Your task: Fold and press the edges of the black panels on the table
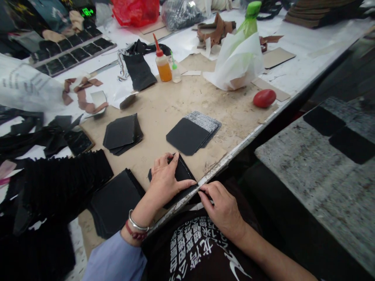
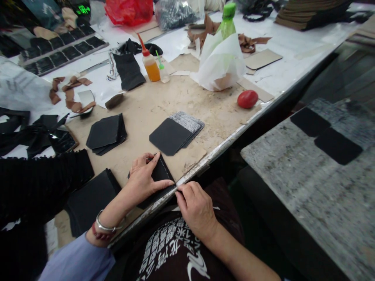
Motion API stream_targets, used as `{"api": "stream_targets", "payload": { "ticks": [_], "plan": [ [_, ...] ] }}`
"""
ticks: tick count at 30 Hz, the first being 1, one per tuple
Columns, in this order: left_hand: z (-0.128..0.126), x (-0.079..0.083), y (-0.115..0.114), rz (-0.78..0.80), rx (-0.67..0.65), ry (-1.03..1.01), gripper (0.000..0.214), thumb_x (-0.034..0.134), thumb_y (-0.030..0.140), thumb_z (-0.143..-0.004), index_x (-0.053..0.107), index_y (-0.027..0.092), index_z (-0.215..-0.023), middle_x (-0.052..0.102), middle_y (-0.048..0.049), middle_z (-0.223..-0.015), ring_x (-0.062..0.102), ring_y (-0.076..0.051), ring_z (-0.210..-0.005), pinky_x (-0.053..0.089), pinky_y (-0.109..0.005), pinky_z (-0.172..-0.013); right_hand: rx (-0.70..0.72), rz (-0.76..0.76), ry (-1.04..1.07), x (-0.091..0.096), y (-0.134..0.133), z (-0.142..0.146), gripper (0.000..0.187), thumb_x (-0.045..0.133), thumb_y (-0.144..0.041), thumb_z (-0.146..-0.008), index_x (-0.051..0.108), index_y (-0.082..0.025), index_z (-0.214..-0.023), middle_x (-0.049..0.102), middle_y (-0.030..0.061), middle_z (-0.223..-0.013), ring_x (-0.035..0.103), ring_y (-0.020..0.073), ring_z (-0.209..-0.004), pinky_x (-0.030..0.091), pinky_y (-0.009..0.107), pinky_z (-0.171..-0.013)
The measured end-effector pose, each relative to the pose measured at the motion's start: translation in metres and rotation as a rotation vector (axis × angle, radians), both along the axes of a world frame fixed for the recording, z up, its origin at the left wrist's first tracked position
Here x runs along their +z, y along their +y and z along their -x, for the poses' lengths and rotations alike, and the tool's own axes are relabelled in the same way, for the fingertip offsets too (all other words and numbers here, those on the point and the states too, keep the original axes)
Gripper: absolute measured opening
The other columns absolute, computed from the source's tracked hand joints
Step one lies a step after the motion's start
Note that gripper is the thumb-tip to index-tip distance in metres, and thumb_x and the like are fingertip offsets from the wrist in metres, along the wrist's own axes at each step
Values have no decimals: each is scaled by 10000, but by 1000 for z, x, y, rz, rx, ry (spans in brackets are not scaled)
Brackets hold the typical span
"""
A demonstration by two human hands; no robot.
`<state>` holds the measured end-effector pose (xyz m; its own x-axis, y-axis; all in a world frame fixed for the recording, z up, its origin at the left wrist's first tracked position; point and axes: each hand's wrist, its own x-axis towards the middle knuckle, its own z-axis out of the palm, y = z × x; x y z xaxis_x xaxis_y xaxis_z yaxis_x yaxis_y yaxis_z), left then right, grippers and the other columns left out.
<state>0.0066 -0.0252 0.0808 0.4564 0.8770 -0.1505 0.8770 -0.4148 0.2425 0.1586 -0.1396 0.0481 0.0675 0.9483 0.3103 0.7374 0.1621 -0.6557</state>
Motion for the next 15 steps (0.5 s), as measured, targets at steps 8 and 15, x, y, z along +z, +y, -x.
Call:
{"api": "stream_targets", "payload": {
  "ticks": [8, 15],
  "plan": [
    [-3, 2, -1, 18, 26, 32, 925, 615, 649, -638, 348, 145, -1366, 393, -176, -1273, 367, -343, -1171, 360, -478, -943, -9, -1, 12, -1, 0, 1, 59, 509, -144, -869, 558, -153, -901, 574, 40, -795, 547, 156, -749, 478, 285, -676],
    [-4, 2, -2, 17, 32, 43, 937, 596, 664, -644, 335, 136, -1372, 385, -177, -1276, 354, -336, -1174, 355, -474, -937, 56, -124, -159, -1, 0, -3, 224, 513, -104, -854, 577, -111, -1069, 600, 62, -814, 534, 162, -749, 482, 290, -676]
  ]
}}
